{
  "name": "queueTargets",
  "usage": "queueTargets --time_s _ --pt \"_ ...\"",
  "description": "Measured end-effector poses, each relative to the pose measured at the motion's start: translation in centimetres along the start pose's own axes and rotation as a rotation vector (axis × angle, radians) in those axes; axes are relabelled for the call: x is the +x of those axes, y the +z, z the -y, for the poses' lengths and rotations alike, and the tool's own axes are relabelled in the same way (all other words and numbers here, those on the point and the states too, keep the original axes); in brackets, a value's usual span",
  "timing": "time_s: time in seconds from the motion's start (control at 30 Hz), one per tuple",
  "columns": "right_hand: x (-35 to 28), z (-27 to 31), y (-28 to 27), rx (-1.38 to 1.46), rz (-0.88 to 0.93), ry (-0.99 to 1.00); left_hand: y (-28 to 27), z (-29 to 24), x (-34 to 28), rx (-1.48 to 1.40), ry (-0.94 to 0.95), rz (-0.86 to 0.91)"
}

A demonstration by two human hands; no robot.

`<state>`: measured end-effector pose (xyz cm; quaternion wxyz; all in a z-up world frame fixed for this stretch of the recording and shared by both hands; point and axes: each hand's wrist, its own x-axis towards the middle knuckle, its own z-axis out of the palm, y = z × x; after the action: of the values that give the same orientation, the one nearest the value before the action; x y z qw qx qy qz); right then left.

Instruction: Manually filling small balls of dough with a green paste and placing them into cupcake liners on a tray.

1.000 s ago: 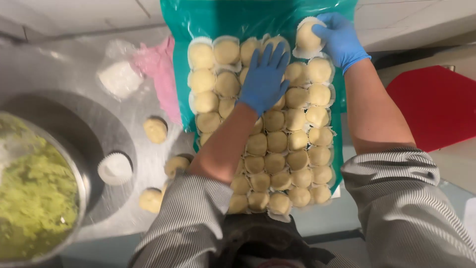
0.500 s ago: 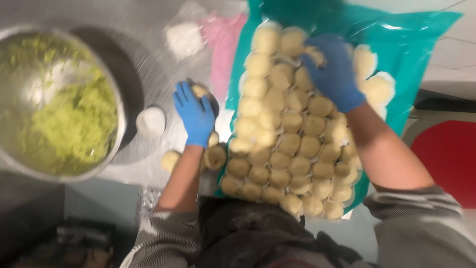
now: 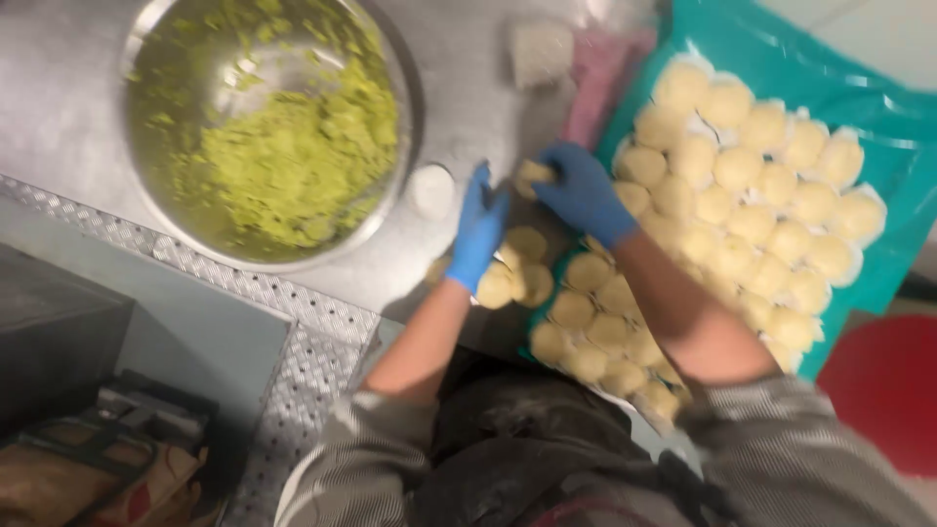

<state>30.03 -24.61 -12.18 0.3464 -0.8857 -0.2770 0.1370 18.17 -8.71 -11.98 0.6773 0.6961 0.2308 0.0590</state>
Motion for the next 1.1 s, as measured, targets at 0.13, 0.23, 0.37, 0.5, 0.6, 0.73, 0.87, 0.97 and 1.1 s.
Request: queueTargets --time_s 0.13,0.23,0.37,0.5,0.6,0.73,0.87,0.97,1.1 --pt "-5.7 8.7 -1.8 0.398 -0.167 0.13 -3.7 -5.0 -5.1 -0.102 -0.212 0.142" --pt "-7.4 18.5 -1.9 0.673 -0.233 0.141 -9.0 -12.7 -8.8 -0.217 -0.037 0.147" --pt "-7.1 28.3 -0.1 0.695 -0.207 0.095 -18.2 -15.2 -10.3 -0.089 0.221 0.077" --pt "-6.5 31.7 4.2 0.907 -0.411 0.213 -25.0 -18.5 -11.8 -0.28 0.277 0.125" --pt "-7.5 34.7 7.9 0.901 -0.484 0.276 -27.5 -18.0 -13.3 -0.18 0.231 0.152" --pt "-7.4 38.6 7.0 0.882 -0.358 -0.065 -31.3 -20.6 -13.8 -0.056 0.395 0.125" --pt "-7.4 38.6 7.2 0.771 -0.34 0.032 -34.0 -19.8 -13.0 -0.025 0.311 0.178" --pt "-6.8 36.9 8.0 0.939 -0.396 0.163 -33.7 -18.5 -12.1 -0.195 0.25 0.185" --pt "-6.7 35.2 7.2 0.816 -0.293 0.127 -31.7 -17.6 -12.1 -0.271 0.14 0.264"
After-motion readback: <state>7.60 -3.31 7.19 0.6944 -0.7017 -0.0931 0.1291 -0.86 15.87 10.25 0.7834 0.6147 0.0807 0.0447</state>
